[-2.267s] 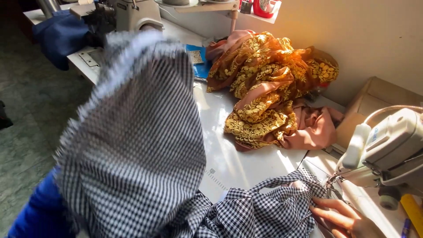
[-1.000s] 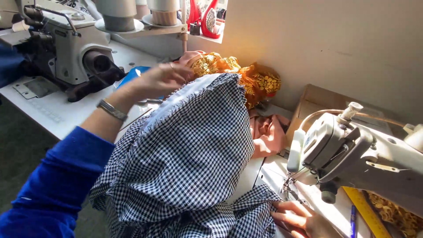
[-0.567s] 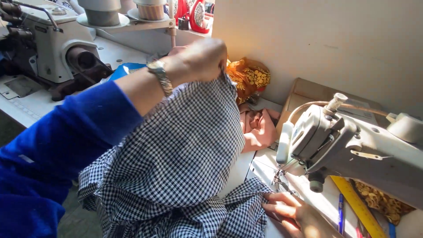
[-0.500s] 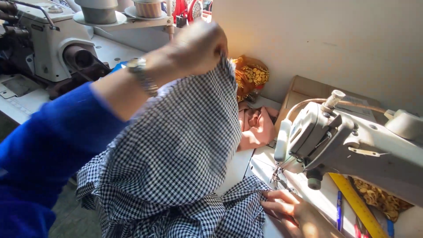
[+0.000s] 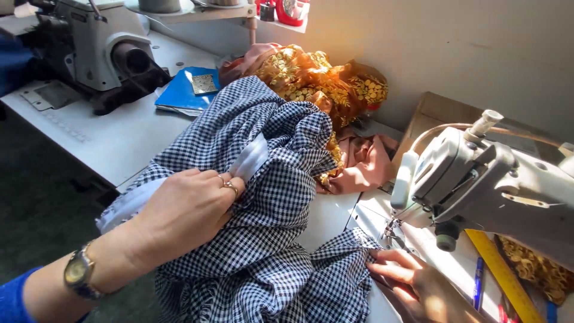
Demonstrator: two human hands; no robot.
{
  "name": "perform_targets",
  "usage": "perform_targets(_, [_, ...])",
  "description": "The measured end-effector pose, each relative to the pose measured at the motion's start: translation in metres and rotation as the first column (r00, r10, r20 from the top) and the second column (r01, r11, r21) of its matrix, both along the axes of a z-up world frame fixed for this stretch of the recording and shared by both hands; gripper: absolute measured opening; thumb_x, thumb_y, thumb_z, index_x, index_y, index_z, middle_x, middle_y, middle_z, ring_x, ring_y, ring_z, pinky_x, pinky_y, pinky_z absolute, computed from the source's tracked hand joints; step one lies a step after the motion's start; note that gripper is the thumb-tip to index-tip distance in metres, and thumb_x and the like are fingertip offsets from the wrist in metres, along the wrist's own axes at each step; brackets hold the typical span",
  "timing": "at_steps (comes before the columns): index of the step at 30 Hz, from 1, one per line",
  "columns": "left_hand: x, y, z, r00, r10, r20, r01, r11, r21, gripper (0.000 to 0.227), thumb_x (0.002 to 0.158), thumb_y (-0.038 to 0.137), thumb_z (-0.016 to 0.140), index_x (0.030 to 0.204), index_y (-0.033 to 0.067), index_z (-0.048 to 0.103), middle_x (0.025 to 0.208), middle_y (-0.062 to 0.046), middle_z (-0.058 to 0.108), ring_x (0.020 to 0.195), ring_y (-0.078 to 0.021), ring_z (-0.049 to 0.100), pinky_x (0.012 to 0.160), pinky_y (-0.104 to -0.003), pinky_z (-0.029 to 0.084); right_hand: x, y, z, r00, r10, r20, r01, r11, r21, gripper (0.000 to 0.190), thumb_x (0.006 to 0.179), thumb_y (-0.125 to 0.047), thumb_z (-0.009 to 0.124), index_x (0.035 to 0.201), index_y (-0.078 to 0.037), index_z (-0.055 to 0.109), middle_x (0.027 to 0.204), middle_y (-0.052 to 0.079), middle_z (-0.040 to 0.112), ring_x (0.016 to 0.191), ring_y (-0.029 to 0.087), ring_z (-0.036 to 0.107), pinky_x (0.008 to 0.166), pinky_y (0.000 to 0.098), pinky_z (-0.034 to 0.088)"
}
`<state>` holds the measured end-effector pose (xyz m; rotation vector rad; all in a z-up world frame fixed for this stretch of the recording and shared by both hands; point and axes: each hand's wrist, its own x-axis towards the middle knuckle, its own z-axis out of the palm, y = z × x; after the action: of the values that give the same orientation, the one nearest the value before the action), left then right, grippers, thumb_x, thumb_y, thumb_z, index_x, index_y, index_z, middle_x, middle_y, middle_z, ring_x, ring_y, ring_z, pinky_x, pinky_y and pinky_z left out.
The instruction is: Guiding fabric through a sewing machine to trim or finish edges and marking the material with a pen.
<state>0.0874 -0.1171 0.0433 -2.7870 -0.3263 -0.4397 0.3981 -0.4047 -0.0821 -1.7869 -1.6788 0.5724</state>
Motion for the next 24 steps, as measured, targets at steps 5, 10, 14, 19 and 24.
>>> perform_targets(5, [0.003, -0.004, 0.047, 0.975, 0.193, -0.113, -0.211, 0.961, -0.177, 0.044, 0.075, 0.063, 0.061, 0.085, 0.0211, 0.053, 0.069, 0.0, 0.067, 0.065, -0.0264, 0.066, 0.058, -0.045, 0.051, 0.013, 0.011, -0.019, 0.467, -0.613, -0.638, 0.286, 0.787, -0.547, 0.052, 0.081, 0.022, 0.043, 0.122, 0.013, 0.071, 0.138, 0.006, 0.06, 0.126, 0.021, 0.059, 0.114, 0.0329, 0.039])
perform_targets(10, [0.024, -0.019, 0.11, 0.901, 0.233, -0.366, -0.401, 0.769, -0.498, 0.055, 0.085, 0.067, 0.037, 0.118, 0.0228, 0.042, 0.098, -0.004, 0.068, 0.068, -0.0168, 0.068, 0.059, -0.029, 0.061, 0.033, 0.001, -0.05, 0.91, -0.192, -0.367, 0.099, 0.962, -0.256, 0.046, 0.083, 0.008, 0.052, 0.123, -0.005, 0.072, 0.14, -0.002, 0.054, 0.131, 0.011, 0.055, 0.116, 0.0265, 0.034])
perform_targets(14, [0.052, -0.004, 0.138, 0.915, 0.207, -0.346, -0.35, 0.835, -0.425, 0.037, 0.098, 0.029, 0.032, 0.129, 0.0287, 0.052, 0.086, -0.006, 0.073, 0.07, -0.0225, 0.07, 0.058, -0.039, 0.052, 0.023, 0.006, -0.036, 0.778, -0.411, -0.475, 0.208, 0.882, -0.423, 0.05, 0.083, 0.015, 0.048, 0.12, -0.001, 0.076, 0.137, -0.002, 0.061, 0.129, 0.012, 0.059, 0.116, 0.0267, 0.038])
perform_targets(19, [0.099, 0.055, 0.136, 0.937, 0.124, -0.325, -0.193, 0.963, -0.187, 0.065, 0.082, -0.006, 0.038, 0.13, 0.0337, 0.059, 0.129, -0.008, 0.053, 0.104, -0.0293, 0.063, 0.078, -0.047, 0.054, 0.027, 0.001, -0.035, 0.992, -0.061, -0.11, 0.039, 0.979, -0.198, 0.046, 0.082, -0.003, 0.057, 0.124, -0.017, 0.073, 0.139, -0.004, 0.054, 0.131, 0.011, 0.053, 0.114, 0.03, 0.031])
perform_targets(24, [0.159, 0.135, 0.086, 0.721, -0.584, -0.374, 0.513, 0.812, -0.279, 0.05, 0.06, -0.005, 0.071, 0.107, 0.0107, 0.071, 0.115, -0.004, 0.065, 0.113, -0.0216, 0.057, 0.104, -0.039, 0.036, 0.028, 0.008, -0.032, 0.668, -0.542, -0.509, 0.188, 0.785, -0.59, 0.068, 0.077, 0.011, 0.033, 0.133, -0.009, 0.064, 0.145, -0.005, 0.056, 0.133, 0.012, 0.056, 0.118, 0.0281, 0.024])
